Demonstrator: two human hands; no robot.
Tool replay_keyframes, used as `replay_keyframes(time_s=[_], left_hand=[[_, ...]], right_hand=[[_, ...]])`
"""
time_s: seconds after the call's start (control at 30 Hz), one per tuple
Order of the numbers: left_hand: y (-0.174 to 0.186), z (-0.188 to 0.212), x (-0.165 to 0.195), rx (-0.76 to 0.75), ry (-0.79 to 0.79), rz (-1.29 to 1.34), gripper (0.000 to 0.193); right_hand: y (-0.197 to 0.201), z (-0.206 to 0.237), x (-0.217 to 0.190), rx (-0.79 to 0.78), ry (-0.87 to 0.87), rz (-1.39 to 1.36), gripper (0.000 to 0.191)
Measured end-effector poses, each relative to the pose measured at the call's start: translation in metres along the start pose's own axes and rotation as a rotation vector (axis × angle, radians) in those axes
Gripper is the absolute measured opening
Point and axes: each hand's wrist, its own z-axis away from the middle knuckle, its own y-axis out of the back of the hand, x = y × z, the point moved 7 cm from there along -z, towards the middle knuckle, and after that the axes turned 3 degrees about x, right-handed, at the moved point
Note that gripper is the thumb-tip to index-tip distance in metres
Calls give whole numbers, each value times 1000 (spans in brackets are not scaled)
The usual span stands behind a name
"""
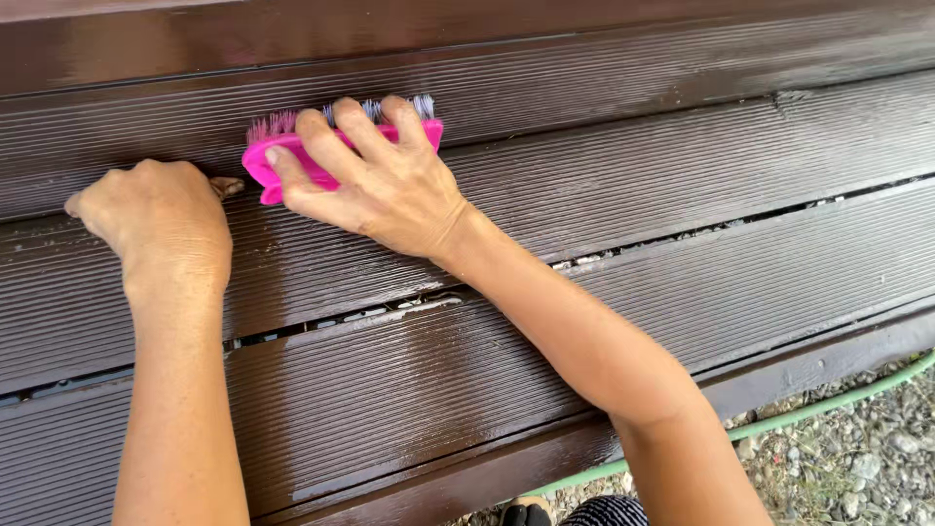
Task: The person scrubs the surface of brown composite stairs using a pink handheld brush. They move the brush back and forth along the grooves of the stair treads and risers, working methodically from one section to the next.
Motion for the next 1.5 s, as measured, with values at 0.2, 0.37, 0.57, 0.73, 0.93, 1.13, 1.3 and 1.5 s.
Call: replay_keyframes(time_s=[0.2, 0.37, 0.57, 0.73, 0.93, 1.13, 1.3, 1.5], left_hand=[[14, 6, 3, 9, 25, 65, 60], [10, -1, 4, 22, 75, 108, 63], [12, -4, 5, 47, 46, 111, 27], [7, -2, 7, 10, 40, 148, 59], [2, -9, 6, -26, 23, 106, 64], [-17, -11, -5, 16, 34, 9, 23], [-30, -11, -11, 157, -8, -75, 22], [-20, -1, -14, 252, -42, 62, 34]], right_hand=[[56, 91, 110, -67, -211, -35, 29], [60, 64, 93, -81, 92, 88, 39], [-15, -8, -12, -5, 49, 56, 27], [37, 79, 76, -54, 43, 73, 36], [28, 69, 108, -401, -428, -26, 31], [20, 70, 57, 18, 12, -18, 30], [113, 174, 176, 160, -596, 118, 43], [39, 251, 170, 1000, -1905, -926, 52]])
